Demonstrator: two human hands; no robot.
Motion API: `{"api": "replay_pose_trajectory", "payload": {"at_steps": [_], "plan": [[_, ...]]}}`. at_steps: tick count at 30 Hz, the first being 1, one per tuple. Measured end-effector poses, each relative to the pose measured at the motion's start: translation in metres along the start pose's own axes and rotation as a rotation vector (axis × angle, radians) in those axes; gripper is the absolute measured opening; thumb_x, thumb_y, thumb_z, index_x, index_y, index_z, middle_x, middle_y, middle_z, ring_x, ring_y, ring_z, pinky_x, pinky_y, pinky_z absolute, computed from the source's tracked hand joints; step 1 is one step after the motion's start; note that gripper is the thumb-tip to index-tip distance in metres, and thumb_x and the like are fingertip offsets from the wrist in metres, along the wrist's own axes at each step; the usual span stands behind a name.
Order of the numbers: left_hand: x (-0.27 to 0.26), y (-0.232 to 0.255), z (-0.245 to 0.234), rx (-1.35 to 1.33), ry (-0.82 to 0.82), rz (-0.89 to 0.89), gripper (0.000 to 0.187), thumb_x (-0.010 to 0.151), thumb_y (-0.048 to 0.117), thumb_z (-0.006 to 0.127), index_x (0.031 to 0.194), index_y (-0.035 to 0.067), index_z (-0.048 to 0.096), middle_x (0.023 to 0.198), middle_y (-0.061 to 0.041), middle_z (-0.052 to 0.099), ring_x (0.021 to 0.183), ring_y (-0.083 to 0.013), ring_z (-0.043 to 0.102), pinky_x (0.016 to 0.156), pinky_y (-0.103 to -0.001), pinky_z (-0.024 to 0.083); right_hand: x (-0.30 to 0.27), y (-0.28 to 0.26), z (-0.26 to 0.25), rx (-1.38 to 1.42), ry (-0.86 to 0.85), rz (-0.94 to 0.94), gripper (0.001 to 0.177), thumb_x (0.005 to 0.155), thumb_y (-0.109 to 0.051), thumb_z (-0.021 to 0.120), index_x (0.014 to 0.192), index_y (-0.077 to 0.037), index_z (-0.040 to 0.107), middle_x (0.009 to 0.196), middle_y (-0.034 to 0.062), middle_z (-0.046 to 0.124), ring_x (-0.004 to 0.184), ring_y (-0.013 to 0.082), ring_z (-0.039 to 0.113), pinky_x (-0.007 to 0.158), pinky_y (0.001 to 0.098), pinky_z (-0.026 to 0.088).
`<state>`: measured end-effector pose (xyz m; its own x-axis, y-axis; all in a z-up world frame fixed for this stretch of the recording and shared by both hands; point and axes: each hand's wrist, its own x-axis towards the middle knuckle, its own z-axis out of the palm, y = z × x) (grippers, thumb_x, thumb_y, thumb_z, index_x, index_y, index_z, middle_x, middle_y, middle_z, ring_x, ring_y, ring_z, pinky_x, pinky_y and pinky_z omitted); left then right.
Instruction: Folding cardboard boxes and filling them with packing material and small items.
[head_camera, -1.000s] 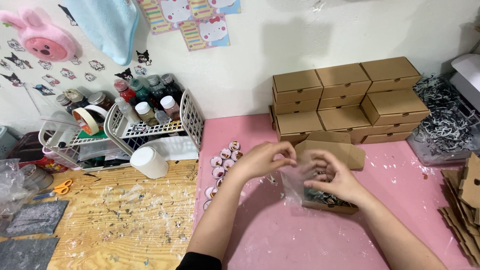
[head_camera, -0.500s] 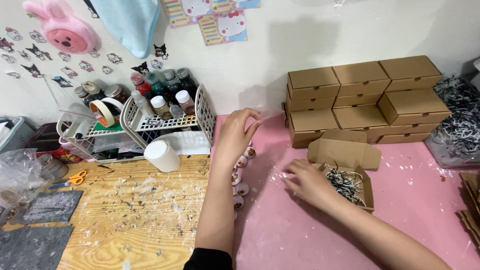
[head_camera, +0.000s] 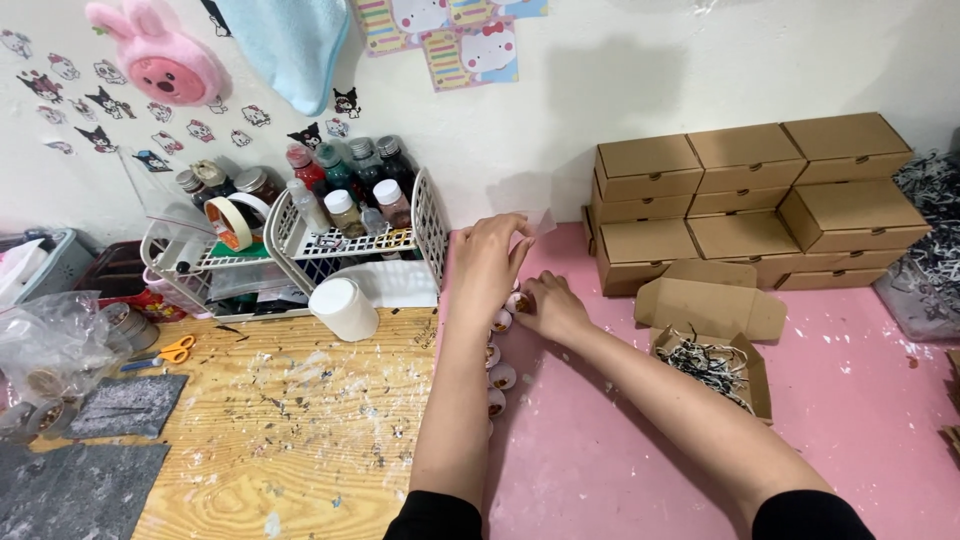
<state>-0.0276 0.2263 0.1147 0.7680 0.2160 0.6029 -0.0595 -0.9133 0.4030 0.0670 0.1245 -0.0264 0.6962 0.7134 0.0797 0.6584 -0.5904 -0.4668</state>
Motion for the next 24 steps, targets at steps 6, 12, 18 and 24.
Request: {"api": "replay_pose_trajectory", "payload": {"at_steps": [6, 12, 18, 24], "plan": [[0.001, -0.004, -0.005, 0.016, -0.069, -0.013, 0.015, 0.091, 0.022, 0.075, 0.100, 0.011, 0.073, 0.091, -0.009, 0.078, 0.083, -0.0224, 0.075, 0.083, -0.042, 0.058, -0.016, 0.015, -0.026, 0.249, -0.211, 0.201, 0.039, 0.080, -0.017, 0.077, 0.114, -0.006, 0.059, 0.111, 0.0155, 0.072, 0.099, 0.0256, 0.075, 0.085, 0.0333, 0.065], [0.002, -0.012, 0.012, -0.082, -0.187, -0.124, 0.015, 0.095, 0.023, 0.069, 0.103, 0.011, 0.072, 0.098, -0.007, 0.079, 0.080, -0.0172, 0.077, 0.080, -0.036, 0.064, -0.088, 0.004, -0.120, 0.810, -0.122, 0.299, 0.043, 0.080, -0.013, 0.078, 0.118, -0.008, 0.059, 0.119, 0.0097, 0.072, 0.107, 0.0177, 0.072, 0.085, 0.0329, 0.061], [-0.005, 0.003, 0.028, -0.223, -0.561, -0.118, 0.020, 0.095, 0.026, 0.068, 0.106, 0.011, 0.072, 0.105, -0.007, 0.079, 0.092, -0.0173, 0.073, 0.090, -0.035, 0.058, -0.130, 0.090, -0.118, 1.261, -0.020, 0.158, 0.056, 0.083, -0.002, 0.072, 0.136, -0.003, 0.055, 0.123, 0.0152, 0.069, 0.103, 0.0231, 0.073, 0.089, 0.0377, 0.064], [-0.009, 0.040, 0.040, -0.440, -0.889, 0.030, 0.022, 0.095, 0.029, 0.071, 0.106, 0.010, 0.074, 0.102, -0.005, 0.078, 0.092, -0.0165, 0.073, 0.085, -0.032, 0.059, -0.155, 0.110, -0.130, 1.333, 0.090, 0.162, 0.055, 0.091, -0.002, 0.065, 0.145, -0.007, 0.057, 0.129, 0.0165, 0.068, 0.100, 0.0208, 0.072, 0.088, 0.0358, 0.061]]}}
